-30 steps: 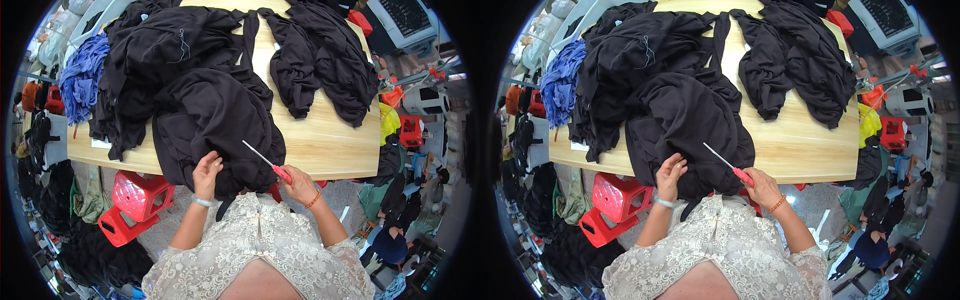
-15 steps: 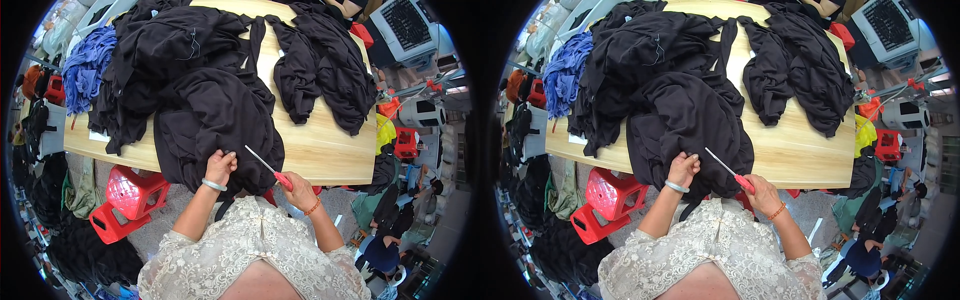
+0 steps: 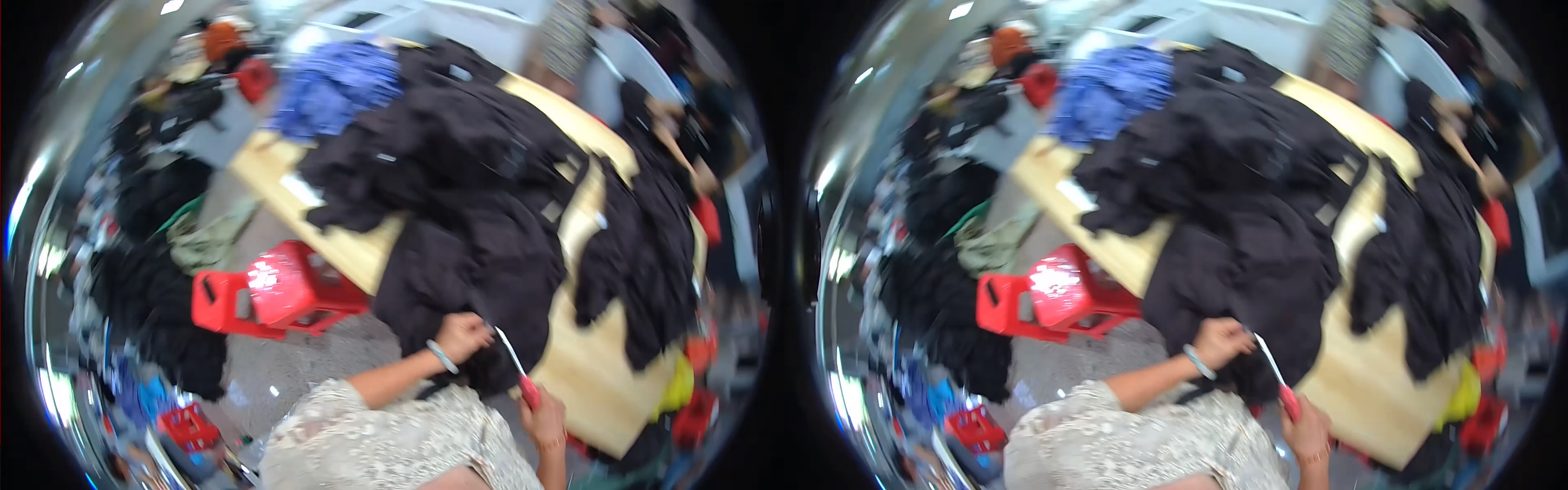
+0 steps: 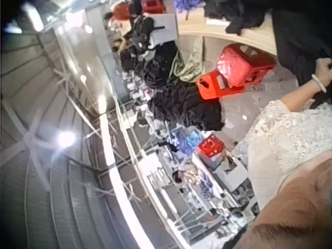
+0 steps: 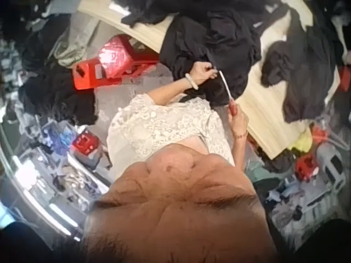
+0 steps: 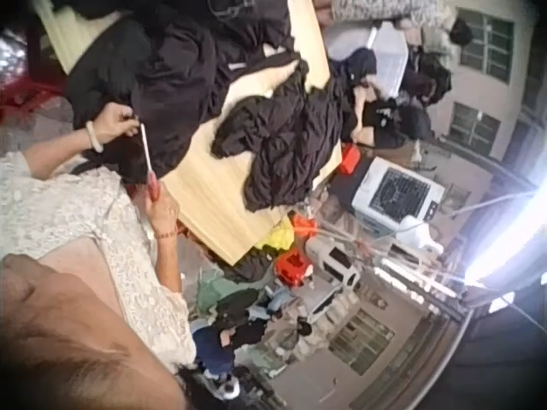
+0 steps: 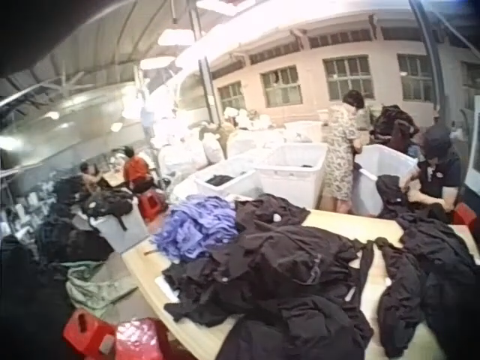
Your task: Trimming loose threads from black garments using scissors in a textile manufacturing environment.
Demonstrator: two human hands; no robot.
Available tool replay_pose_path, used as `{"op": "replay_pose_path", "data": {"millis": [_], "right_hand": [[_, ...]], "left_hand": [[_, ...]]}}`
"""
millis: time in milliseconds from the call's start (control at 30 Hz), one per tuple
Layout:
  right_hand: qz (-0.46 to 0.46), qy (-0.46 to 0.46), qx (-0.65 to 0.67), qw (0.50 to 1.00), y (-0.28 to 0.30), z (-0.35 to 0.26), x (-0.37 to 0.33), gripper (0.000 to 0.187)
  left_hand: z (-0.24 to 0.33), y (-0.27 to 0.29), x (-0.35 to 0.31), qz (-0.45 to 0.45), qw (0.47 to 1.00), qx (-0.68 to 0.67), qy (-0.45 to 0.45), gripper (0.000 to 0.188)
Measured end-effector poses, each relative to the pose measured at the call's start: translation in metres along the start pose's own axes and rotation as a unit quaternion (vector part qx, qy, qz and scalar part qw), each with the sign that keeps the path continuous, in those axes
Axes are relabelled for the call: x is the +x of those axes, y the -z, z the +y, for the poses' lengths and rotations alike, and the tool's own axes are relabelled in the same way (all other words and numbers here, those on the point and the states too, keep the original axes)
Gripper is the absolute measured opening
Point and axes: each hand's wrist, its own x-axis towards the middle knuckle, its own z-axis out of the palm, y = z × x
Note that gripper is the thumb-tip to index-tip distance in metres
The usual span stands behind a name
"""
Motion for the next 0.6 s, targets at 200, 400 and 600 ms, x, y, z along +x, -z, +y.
{"op": "replay_pose_path", "data": {"millis": [200,400,600], "right_hand": [[-0.101,0.043,0.032,0.993,0.013,0.016,0.014,0.035],[-0.111,0.170,0.018,0.979,0.027,0.053,0.051,0.046],[-0.141,0.244,-0.160,0.946,0.022,0.093,0.111,0.038]], "left_hand": [[-0.013,0.010,-0.005,0.055,0.993,0.085,-0.062,0.015],[-0.007,0.020,-0.014,0.097,0.967,0.144,-0.185,0.010],[-0.012,0.021,-0.015,0.124,0.940,0.225,-0.227,0.017]]}}
